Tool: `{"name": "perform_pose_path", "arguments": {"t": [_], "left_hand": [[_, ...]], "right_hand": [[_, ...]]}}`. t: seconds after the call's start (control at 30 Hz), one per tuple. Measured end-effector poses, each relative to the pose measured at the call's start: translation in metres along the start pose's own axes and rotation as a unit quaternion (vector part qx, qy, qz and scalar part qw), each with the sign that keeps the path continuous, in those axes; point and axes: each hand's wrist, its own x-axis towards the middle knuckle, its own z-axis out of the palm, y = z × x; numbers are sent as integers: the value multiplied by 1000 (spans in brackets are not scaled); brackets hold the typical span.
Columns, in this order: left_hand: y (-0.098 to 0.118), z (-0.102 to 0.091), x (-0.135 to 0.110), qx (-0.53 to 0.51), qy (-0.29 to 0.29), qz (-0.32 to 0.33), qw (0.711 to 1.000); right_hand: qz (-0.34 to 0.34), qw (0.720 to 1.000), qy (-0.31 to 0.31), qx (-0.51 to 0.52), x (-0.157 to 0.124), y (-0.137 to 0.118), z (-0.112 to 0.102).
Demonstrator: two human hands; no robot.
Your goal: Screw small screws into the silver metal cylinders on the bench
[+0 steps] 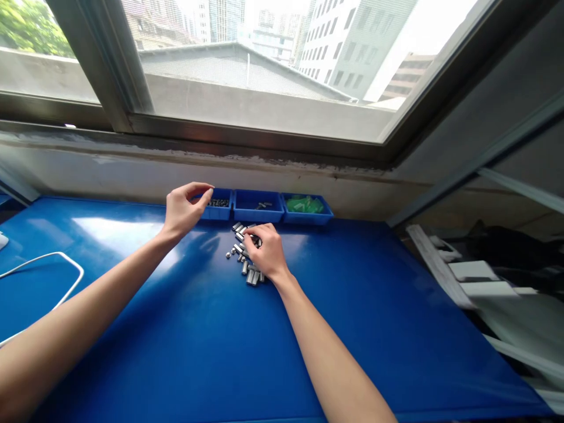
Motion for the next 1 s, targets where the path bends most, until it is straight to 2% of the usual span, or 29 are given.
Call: {"name": "perform_pose_path", "arguments": {"t": [0.07, 0.13, 0.2, 0.27, 0.3, 0.53, 0.6, 0.7, 0.8, 0.9, 1.0], "left_hand": [[1, -4, -7, 9, -50, 47, 998], [3, -10, -12, 35, -182, 109, 977], [5, -16, -14, 82, -359, 162, 915], [7, -19, -15, 113, -455, 165, 868], [8, -19, -17, 123, -476, 161, 856], [6, -9, -24, 108, -482, 157, 855], [6, -10, -23, 91, -491, 131, 856], [6, -13, -20, 52, -475, 88, 874], [4, -17, -17, -34, -462, 11, 886], [4, -19, -14, -127, -456, -61, 879], [5, -23, -11, -158, -449, -87, 875]], "right_hand": [[-1, 1000, 1, -2, 0, -1, 0], [-3, 1000, 3, -3, 0, -2, 0], [-2, 1000, 4, -3, 0, -2, 0], [0, 1000, 6, -1, 0, -1, 1], [1, 1000, 8, -2, 0, -1, 1], [-12, 1000, 2, -20, 0, 0, 0], [-11, 1000, 1, -20, 1, 0, 0], [-12, 1000, -3, -23, 1, 0, 1], [-14, 999, -3, -29, 1, 1, 1], [-13, 999, -4, -31, 1, 1, 1], [-12, 999, -7, -30, 1, 0, 0]]}}
